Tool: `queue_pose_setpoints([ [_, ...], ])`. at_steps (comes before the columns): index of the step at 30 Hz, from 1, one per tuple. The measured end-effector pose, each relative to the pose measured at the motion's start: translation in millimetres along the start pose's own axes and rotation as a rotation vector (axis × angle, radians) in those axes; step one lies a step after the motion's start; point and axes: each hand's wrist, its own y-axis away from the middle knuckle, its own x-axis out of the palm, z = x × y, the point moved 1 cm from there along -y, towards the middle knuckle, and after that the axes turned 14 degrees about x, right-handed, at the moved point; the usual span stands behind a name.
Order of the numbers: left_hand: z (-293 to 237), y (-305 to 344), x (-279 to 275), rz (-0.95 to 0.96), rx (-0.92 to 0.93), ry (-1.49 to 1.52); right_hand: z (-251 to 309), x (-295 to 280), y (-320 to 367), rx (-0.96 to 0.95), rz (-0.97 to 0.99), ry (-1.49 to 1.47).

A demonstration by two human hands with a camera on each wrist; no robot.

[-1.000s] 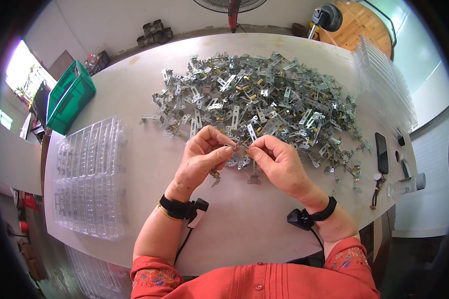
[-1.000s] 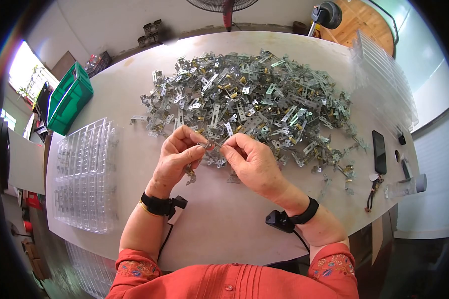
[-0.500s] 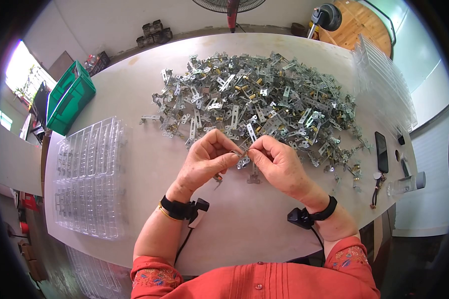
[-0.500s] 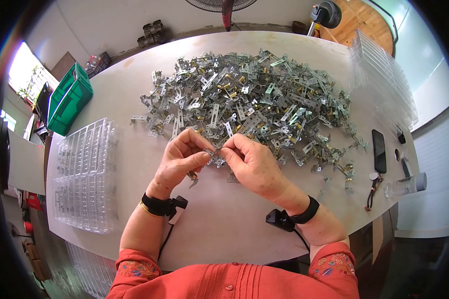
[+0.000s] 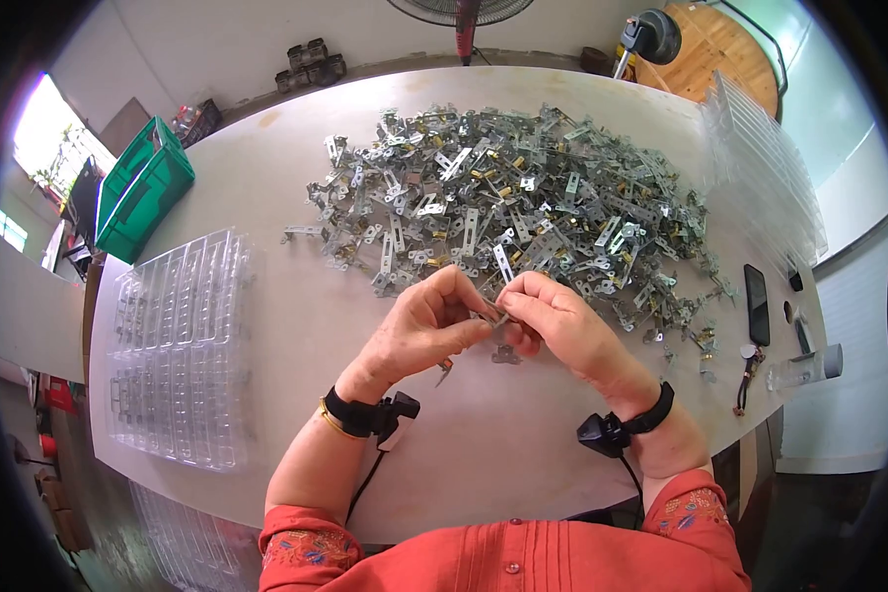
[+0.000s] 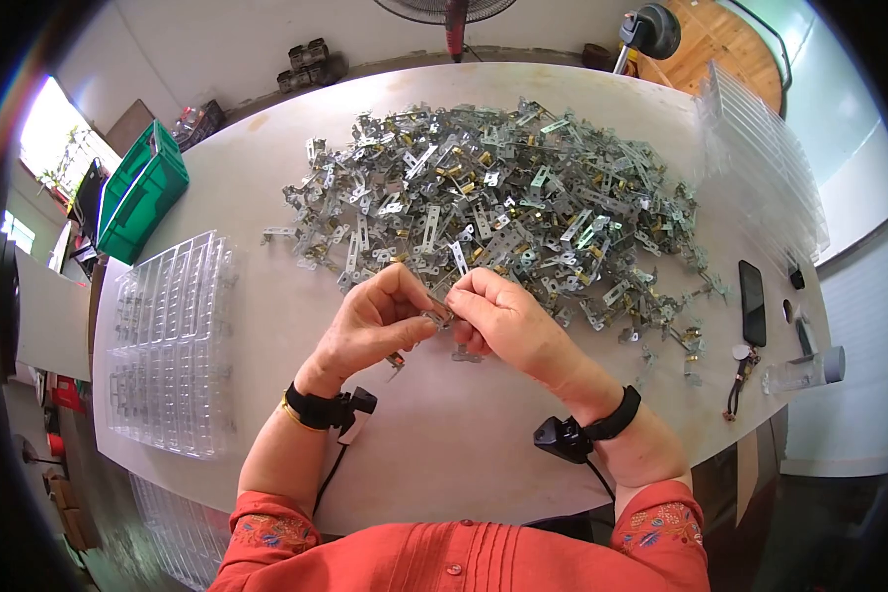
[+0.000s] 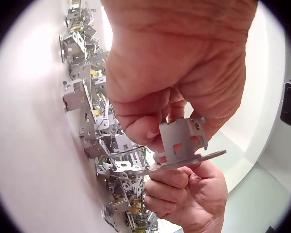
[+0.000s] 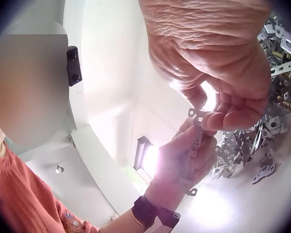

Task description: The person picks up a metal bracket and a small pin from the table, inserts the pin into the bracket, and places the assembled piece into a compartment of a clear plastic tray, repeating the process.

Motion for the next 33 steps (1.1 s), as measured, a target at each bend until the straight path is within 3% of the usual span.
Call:
queue_pose_setpoints([
  [8,-7,1,3,0.089,-0.036,-0.11,1,-1,0,0.006,0.016,0.087],
  [14,-11,1,9,0.084,0.049,-0.13,6,4,5,0.012,0.002,0.066],
  [25,-19,-1,15,0.178,-0.031,-0.181,8,4,10,0.026,-0.004,0.132],
  [33,-24,-1,20,0.222,-0.122,-0.131,16,4,27,-0.11,-0.131,0.494],
])
